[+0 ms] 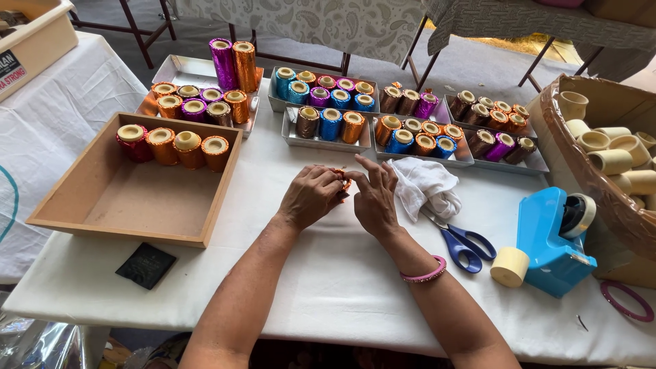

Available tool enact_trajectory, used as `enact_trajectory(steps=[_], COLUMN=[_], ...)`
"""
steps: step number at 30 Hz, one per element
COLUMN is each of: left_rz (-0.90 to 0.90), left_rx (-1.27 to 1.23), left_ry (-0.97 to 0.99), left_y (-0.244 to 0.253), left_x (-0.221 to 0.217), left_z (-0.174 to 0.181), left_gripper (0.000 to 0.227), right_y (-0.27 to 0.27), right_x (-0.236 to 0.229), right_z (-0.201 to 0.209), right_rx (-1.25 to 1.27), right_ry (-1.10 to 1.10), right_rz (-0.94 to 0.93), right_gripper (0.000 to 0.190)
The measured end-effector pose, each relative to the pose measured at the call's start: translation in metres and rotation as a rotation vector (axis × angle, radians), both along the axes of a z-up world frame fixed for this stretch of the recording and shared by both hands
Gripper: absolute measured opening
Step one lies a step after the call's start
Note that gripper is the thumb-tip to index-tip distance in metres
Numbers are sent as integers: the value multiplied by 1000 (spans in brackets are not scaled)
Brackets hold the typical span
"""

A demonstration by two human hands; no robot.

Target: The recorder is wrapping cardboard or plastic cylinders in shiny decorative foil to create jewelry or ornaments.

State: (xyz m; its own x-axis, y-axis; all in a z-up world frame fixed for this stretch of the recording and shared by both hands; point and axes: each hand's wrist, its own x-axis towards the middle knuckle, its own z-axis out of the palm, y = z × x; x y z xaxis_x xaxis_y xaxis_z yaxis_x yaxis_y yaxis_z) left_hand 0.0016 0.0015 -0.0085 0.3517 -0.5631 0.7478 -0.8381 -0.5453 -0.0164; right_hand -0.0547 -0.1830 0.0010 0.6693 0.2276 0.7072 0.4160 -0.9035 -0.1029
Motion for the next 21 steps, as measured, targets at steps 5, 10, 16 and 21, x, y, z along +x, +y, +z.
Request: enact_trajectory(steps=[5,10,16,21], left_rz=[13,44,-24,-58], left_rx=[17,-23,-114,-101], left_ry=[128,160,267,267], left_y=[0,-1,-4,1], left_x=[-3,-2,9,3], left_z=[12,7,-8,6], left_gripper=[26,41,56,61], right_y=[-1,0,6,9], right_x=[7,1,0,6], right_z=[-8,1,0,-8], right_rx=[-6,0,47,-49], right_ry=[82,129,15,78], right_rz=[11,21,198,48], right_gripper=[57,59,40,23])
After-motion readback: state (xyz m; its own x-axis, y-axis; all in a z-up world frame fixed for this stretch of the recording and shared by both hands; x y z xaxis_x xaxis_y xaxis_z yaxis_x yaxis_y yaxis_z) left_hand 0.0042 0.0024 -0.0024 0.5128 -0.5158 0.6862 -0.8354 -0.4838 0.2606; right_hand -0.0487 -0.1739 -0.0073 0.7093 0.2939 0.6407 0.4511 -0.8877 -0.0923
